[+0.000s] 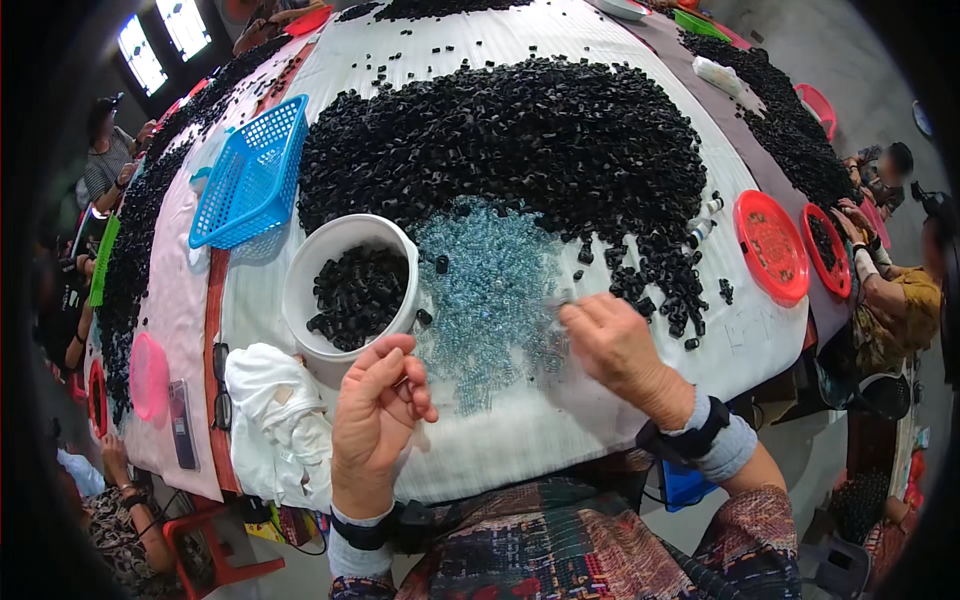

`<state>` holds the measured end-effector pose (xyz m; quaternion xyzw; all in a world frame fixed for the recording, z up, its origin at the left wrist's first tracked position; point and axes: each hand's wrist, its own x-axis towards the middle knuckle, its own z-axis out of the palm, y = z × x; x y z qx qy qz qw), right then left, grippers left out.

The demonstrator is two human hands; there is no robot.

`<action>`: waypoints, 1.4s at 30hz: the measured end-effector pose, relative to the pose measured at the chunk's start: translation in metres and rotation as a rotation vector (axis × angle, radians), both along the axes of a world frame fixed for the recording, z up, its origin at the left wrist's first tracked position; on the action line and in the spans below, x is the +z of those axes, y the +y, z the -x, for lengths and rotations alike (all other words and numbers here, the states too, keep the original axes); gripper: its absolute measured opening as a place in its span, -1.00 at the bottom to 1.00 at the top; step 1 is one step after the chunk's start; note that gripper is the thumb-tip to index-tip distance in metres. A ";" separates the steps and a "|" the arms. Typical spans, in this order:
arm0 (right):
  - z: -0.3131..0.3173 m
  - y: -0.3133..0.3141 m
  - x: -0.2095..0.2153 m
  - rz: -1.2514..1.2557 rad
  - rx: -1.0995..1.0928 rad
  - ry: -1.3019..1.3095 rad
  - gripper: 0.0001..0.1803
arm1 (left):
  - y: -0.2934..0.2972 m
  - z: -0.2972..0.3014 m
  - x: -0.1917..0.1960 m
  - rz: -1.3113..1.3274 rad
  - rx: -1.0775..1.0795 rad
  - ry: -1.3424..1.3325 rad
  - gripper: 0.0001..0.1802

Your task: Sorting small black plastic components on a production table.

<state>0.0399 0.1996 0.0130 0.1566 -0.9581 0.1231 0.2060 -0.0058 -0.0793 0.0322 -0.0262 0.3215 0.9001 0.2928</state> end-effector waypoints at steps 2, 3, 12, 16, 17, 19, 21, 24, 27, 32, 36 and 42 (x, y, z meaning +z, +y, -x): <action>-0.010 0.028 -0.008 -0.026 -0.082 -0.013 -0.78 | 0.013 -0.002 -0.002 0.015 -0.053 -0.022 -0.79; -0.012 0.036 -0.009 -0.058 -0.117 -0.039 -0.78 | 0.018 -0.003 -0.002 0.017 -0.056 -0.024 -0.79; -0.022 0.038 0.000 0.208 0.015 -0.046 -0.67 | 0.037 -0.010 -0.014 0.146 -0.116 -0.102 -0.81; -0.019 0.017 -0.009 0.188 0.063 -0.067 -0.63 | 0.047 -0.012 -0.014 0.157 -0.132 -0.113 -0.80; -0.017 0.013 -0.012 0.187 0.059 -0.066 -0.63 | 0.051 -0.013 -0.015 0.154 -0.141 -0.120 -0.81; -0.014 0.007 -0.021 0.082 0.010 -0.072 -0.66 | 0.056 -0.016 -0.015 0.154 -0.149 -0.126 -0.81; -0.011 0.007 -0.027 0.050 0.015 -0.037 -0.68 | 0.058 -0.017 -0.018 0.157 -0.181 -0.131 -0.81; -0.013 0.010 -0.022 0.043 0.013 -0.060 -0.68 | 0.055 -0.015 -0.021 0.181 -0.199 -0.133 -0.80; -0.020 0.023 -0.018 0.078 -0.015 -0.010 -0.68 | 0.051 -0.013 -0.028 0.171 -0.196 -0.126 -0.79; -0.016 0.037 -0.013 0.030 -0.082 -0.054 -0.70 | 0.058 -0.009 -0.028 0.166 -0.218 -0.131 -0.79; 0.013 0.052 0.004 0.045 -0.114 0.019 -0.75 | 0.059 -0.005 -0.030 0.158 -0.229 -0.139 -0.79; 0.041 0.069 0.008 0.040 -0.117 0.018 -0.74 | 0.054 0.002 -0.034 0.142 -0.236 -0.138 -0.79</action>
